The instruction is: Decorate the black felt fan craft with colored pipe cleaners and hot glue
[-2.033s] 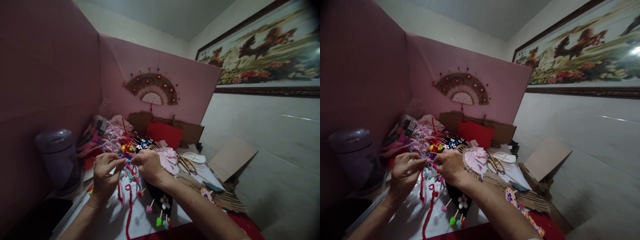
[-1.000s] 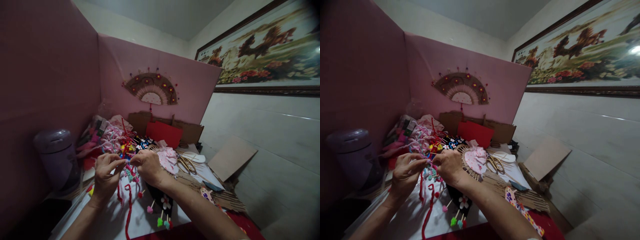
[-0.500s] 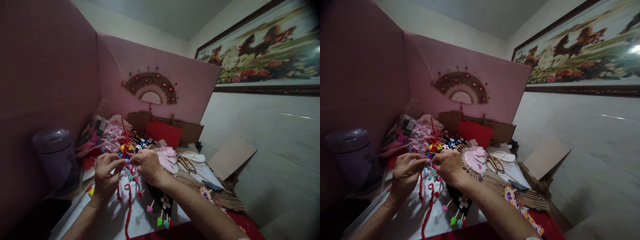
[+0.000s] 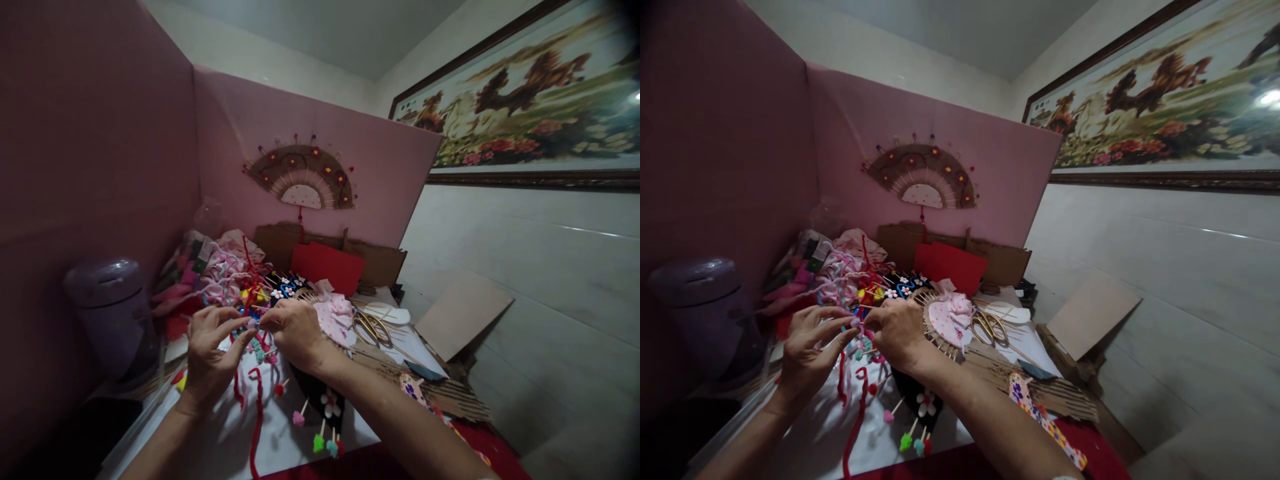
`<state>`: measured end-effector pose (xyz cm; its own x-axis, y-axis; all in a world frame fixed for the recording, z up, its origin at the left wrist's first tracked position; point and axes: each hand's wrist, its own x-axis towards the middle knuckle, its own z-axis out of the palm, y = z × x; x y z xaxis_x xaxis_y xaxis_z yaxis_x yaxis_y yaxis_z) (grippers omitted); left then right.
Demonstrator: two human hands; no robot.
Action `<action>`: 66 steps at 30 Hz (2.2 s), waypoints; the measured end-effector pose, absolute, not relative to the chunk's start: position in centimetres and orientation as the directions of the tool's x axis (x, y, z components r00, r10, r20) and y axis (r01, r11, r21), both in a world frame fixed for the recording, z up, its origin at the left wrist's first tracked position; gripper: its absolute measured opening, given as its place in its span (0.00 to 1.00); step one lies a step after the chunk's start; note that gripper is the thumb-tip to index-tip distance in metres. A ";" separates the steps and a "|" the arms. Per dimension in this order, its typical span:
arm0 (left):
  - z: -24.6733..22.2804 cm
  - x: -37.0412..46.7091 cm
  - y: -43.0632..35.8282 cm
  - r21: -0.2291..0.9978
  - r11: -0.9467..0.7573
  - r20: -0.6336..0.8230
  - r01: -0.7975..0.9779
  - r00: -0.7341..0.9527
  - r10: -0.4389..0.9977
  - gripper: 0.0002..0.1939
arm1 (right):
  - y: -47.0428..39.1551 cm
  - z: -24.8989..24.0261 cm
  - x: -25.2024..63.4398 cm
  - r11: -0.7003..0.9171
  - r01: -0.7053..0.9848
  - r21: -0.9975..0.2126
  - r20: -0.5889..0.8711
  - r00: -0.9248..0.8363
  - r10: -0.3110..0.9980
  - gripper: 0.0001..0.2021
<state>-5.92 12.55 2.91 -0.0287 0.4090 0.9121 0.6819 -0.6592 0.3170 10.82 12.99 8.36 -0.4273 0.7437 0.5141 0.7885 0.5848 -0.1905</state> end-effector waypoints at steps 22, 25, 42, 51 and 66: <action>6.0 -7.2 12.2 0.627 -0.217 0.023 -0.748 -0.261 0.965 0.27 | 10.1 9.5 12.2 0.638 0.737 -0.221 0.656 -0.372 0.656 0.07; 6.5 -6.9 11.8 0.597 -0.200 0.019 -0.777 -0.235 0.972 0.28 | 6.4 9.6 11.6 0.717 0.665 -0.210 0.727 -0.384 0.570 0.10; 5.9 -5.8 11.8 0.856 -0.453 0.187 -0.249 -0.667 0.721 0.06 | -1.1 -1.6 -1.0 0.725 0.688 -0.005 0.693 -0.521 0.499 0.16; 5.6 -5.6 12.0 0.888 -0.447 0.248 -0.107 -0.708 0.662 0.07 | -0.1 3.9 1.3 0.709 0.705 -0.005 0.740 -0.474 0.477 0.22; 5.0 -5.8 12.6 0.896 -0.439 0.339 0.067 -0.743 0.577 0.07 | 1.1 3.6 0.7 0.699 0.715 0.023 0.715 -0.501 0.488 0.18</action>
<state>-5.77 12.58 4.98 -0.7430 0.5772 0.3387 0.0674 -0.4390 0.8960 0.74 1.14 3.57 -0.5005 0.4884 0.7148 0.7147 0.6991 0.0228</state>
